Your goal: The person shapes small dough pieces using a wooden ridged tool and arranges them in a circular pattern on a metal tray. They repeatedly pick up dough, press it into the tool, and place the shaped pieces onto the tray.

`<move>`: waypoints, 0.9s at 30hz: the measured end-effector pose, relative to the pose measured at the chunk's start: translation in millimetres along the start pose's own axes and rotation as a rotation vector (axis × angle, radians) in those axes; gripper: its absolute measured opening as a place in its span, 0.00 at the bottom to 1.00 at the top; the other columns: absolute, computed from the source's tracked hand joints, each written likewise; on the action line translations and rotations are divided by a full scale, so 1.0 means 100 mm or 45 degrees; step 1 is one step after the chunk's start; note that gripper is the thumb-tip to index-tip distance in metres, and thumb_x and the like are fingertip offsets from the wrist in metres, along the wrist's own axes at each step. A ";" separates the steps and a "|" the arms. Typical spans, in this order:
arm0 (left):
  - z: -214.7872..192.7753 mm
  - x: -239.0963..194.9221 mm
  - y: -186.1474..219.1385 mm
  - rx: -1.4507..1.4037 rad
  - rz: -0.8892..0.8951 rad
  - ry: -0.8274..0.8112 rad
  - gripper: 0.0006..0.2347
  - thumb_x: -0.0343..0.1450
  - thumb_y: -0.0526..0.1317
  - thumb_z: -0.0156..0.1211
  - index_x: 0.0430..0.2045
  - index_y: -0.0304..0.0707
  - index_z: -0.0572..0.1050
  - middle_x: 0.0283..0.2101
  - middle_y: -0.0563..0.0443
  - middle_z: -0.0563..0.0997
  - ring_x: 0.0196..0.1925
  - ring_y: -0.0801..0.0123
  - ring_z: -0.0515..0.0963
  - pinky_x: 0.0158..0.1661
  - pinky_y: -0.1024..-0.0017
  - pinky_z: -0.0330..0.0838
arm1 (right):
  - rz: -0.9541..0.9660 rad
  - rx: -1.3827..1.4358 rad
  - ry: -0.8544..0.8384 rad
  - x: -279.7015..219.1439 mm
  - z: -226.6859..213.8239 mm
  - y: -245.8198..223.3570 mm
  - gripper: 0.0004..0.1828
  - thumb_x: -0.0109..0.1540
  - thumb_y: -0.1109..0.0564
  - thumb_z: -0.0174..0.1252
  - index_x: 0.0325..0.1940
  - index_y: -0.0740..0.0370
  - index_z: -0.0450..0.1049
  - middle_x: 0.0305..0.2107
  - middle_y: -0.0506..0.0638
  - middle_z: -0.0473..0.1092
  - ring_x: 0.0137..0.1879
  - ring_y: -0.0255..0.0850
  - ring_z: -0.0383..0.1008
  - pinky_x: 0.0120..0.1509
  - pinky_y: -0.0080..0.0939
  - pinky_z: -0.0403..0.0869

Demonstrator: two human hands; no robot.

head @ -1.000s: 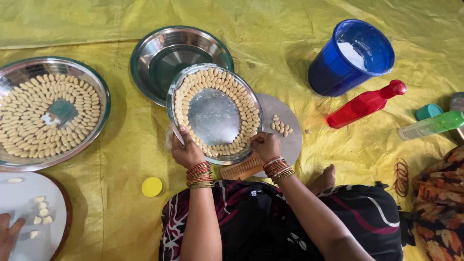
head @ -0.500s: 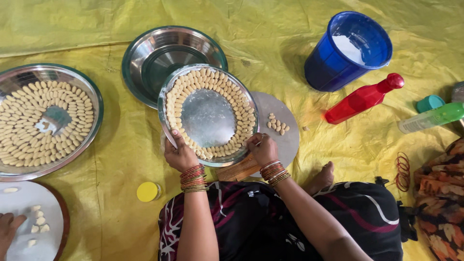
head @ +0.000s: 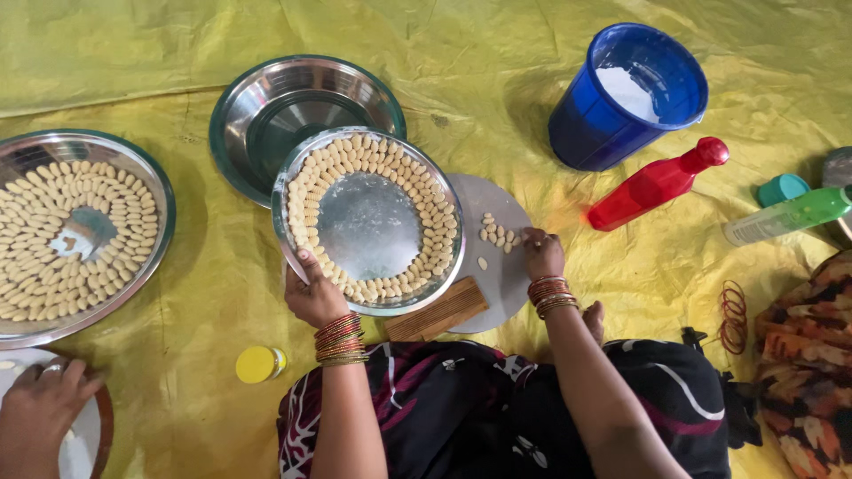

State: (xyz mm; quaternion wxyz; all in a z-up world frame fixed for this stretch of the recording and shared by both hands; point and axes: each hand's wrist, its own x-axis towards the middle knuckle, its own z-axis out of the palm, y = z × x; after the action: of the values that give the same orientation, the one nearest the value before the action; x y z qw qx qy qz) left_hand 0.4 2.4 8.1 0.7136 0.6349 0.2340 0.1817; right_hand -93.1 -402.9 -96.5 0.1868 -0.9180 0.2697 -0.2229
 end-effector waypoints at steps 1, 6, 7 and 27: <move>0.00 0.00 0.00 -0.016 -0.014 0.002 0.20 0.75 0.51 0.59 0.48 0.29 0.80 0.44 0.42 0.86 0.43 0.63 0.86 0.44 0.68 0.77 | 0.050 0.010 -0.027 0.00 0.03 0.00 0.10 0.61 0.58 0.63 0.46 0.53 0.83 0.37 0.58 0.77 0.46 0.52 0.78 0.52 0.48 0.76; 0.01 0.00 0.01 -0.098 0.024 -0.022 0.20 0.75 0.50 0.59 0.49 0.27 0.79 0.45 0.42 0.85 0.45 0.65 0.85 0.46 0.69 0.77 | 0.266 0.164 -0.135 -0.06 -0.02 -0.27 0.06 0.58 0.57 0.64 0.39 0.57 0.81 0.33 0.53 0.80 0.42 0.45 0.82 0.49 0.45 0.77; 0.01 0.00 0.00 -0.116 0.012 -0.024 0.20 0.75 0.50 0.59 0.49 0.27 0.79 0.45 0.42 0.86 0.45 0.65 0.85 0.46 0.69 0.77 | 0.297 0.181 -0.115 -0.07 -0.07 -0.33 0.06 0.58 0.57 0.64 0.38 0.58 0.81 0.32 0.53 0.80 0.41 0.44 0.82 0.49 0.44 0.77; 0.01 -0.02 -0.07 0.025 -0.008 0.012 0.20 0.74 0.53 0.60 0.47 0.32 0.81 0.42 0.43 0.87 0.42 0.63 0.86 0.43 0.68 0.78 | 0.571 1.340 -0.918 -0.62 -0.27 -1.39 0.10 0.62 0.65 0.61 0.47 0.70 0.78 0.41 0.55 0.78 0.47 0.41 0.81 0.55 0.37 0.82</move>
State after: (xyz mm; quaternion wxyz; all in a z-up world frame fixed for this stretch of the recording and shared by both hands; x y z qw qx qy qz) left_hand -0.5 -0.7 1.6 0.7067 0.6402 0.2413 0.1800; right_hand -95.7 -263.8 -28.7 0.7290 -0.6434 0.2300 0.0398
